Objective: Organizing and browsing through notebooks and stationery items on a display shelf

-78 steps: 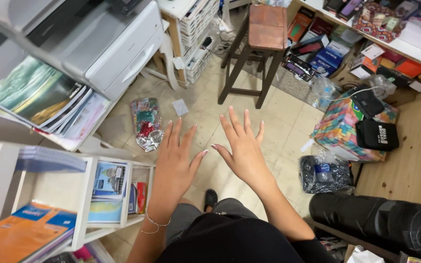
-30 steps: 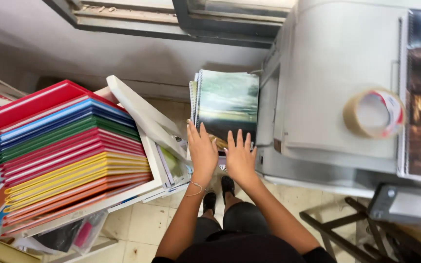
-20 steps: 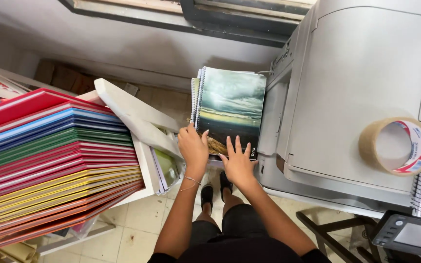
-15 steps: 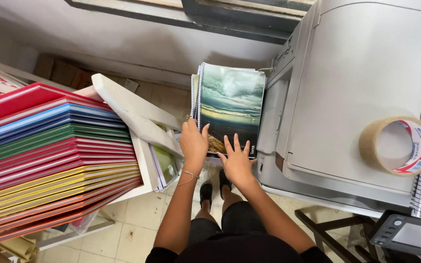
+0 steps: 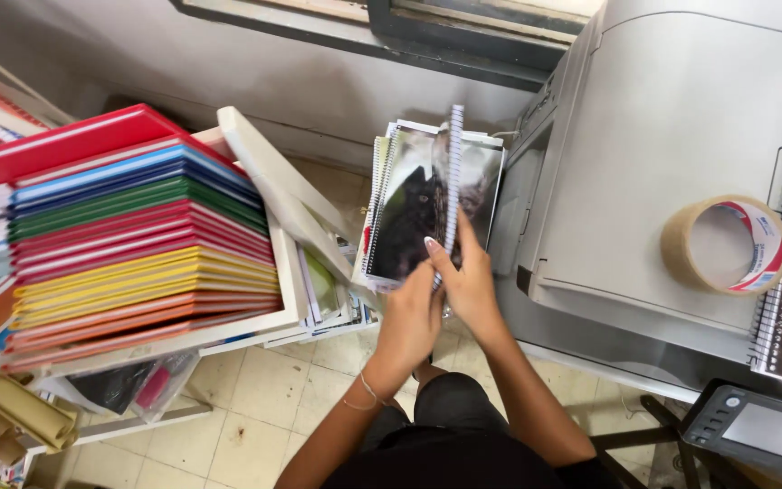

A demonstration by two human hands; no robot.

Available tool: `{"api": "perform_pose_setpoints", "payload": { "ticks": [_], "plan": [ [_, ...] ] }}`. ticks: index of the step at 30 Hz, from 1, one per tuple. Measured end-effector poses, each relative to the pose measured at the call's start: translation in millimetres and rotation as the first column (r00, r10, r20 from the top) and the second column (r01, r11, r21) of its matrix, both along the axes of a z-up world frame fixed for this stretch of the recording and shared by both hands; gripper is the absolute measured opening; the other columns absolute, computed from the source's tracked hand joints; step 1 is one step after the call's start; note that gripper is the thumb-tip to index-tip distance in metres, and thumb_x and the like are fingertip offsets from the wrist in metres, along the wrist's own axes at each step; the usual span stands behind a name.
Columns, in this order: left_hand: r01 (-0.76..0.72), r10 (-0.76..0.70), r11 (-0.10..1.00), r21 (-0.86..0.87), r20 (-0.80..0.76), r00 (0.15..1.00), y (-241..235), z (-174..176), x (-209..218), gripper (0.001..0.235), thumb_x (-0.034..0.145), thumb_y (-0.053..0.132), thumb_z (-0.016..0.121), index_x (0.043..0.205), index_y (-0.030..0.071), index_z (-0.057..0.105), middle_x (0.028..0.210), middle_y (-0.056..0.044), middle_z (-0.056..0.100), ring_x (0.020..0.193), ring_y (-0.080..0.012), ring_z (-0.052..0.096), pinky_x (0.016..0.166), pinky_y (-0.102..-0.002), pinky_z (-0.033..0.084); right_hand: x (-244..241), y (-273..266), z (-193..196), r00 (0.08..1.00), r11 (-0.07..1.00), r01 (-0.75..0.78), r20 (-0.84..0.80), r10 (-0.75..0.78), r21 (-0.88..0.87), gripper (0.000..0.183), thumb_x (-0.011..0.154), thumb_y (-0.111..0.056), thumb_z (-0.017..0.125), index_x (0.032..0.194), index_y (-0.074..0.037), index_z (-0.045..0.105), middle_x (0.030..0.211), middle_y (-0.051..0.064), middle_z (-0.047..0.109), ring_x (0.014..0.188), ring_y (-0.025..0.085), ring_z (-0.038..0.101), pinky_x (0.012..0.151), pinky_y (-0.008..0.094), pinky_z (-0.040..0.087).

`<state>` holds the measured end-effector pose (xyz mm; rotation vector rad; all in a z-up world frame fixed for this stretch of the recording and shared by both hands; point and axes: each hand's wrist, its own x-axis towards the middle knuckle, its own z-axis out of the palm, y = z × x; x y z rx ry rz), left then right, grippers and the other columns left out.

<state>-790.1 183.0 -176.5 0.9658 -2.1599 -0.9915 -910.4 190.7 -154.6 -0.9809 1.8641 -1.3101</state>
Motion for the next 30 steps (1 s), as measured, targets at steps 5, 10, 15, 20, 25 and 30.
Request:
{"api": "perform_pose_setpoints", "payload": {
  "ticks": [5, 10, 15, 20, 25, 30],
  "plan": [
    [0.084, -0.073, 0.975, -0.205, 0.061, 0.995, 32.3, 13.4, 23.4, 0.021, 0.097, 0.004, 0.053, 0.114, -0.004, 0.06, 0.132, -0.028, 0.064, 0.112, -0.0408, 0.068, 0.089, -0.046, 0.058, -6.1, 16.3, -7.9, 0.977, 0.993, 0.068, -0.206, -0.048, 0.094, 0.064, 0.087, -0.03, 0.074, 0.144, -0.008, 0.053, 0.111, 0.026, 0.073, 0.109, 0.047, 0.067, 0.085, 0.06, 0.055],
    [0.12, -0.113, 0.957, -0.265, 0.04, 0.993, 56.7, 32.0, 42.3, 0.011, 0.099, 0.007, 0.054, 0.104, -0.002, 0.058, 0.129, -0.027, 0.065, 0.11, -0.0388, 0.07, 0.088, -0.042, 0.059, 8.2, 46.7, -15.2, 0.919, 0.995, 0.097, -0.383, -0.091, -0.003, 0.047, 0.091, -0.013, 0.065, 0.134, 0.003, 0.058, 0.099, 0.03, 0.073, 0.098, 0.05, 0.069, 0.078, 0.058, 0.054],
    [0.27, -0.254, 0.923, 0.274, -0.094, 0.963, 76.4, 76.4, 81.0, 0.085, 0.082, 0.011, 0.066, 0.154, -0.01, 0.026, 0.15, -0.044, 0.037, 0.139, -0.0562, 0.039, 0.113, -0.061, 0.036, 56.5, 83.9, 7.5, 0.911, 0.974, 0.165, -0.355, -0.21, -0.152, 0.04, 0.1, -0.001, 0.057, 0.138, 0.013, 0.054, 0.108, 0.031, 0.072, 0.101, 0.047, 0.07, 0.084, 0.052, 0.057],
    [0.388, -0.339, 0.833, 0.395, -0.19, 0.921, 94.7, 74.2, 136.2, 0.095, 0.081, 0.012, 0.059, 0.163, 0.0, 0.014, 0.155, -0.039, 0.033, 0.146, -0.0537, 0.029, 0.118, -0.061, 0.028, 119.1, 132.9, 28.4, 0.836, 0.936, 0.195, -0.449, -0.315, -0.294, 0.036, 0.101, -0.003, 0.063, 0.134, 0.011, 0.059, 0.103, 0.031, 0.071, 0.098, 0.049, 0.069, 0.077, 0.05, 0.057],
    [0.501, -0.352, 0.795, 0.341, -0.412, 0.84, 123.8, 60.1, 209.6, 0.069, 0.102, 0.025, 0.045, 0.163, 0.004, 0.022, 0.163, -0.033, 0.027, 0.151, -0.0469, 0.024, 0.121, -0.056, 0.024, 202.8, 184.6, 39.9, 0.788, 0.875, 0.216, -0.452, -0.418, -0.433, 0.031, 0.102, -0.005, 0.065, 0.132, -0.001, 0.066, 0.097, 0.018, 0.073, 0.089, 0.043, 0.072, 0.073, 0.043, 0.057],
    [0.499, -0.333, 0.806, 0.318, -0.454, 0.827, 153.9, 76.4, 291.1, 0.087, 0.102, 0.047, 0.051, 0.164, 0.0, 0.011, 0.16, -0.039, 0.025, 0.148, -0.0496, 0.024, 0.12, -0.058, 0.024, 288.4, 234.0, 20.7, 0.779, 0.855, 0.134, -0.479, -0.403, -0.501, 0.029, 0.096, -0.004, 0.069, 0.125, -0.002, 0.071, 0.051, 0.004, 0.053, 0.037, 0.023, 0.05, 0.042, 0.024, 0.039]
  ]
}}
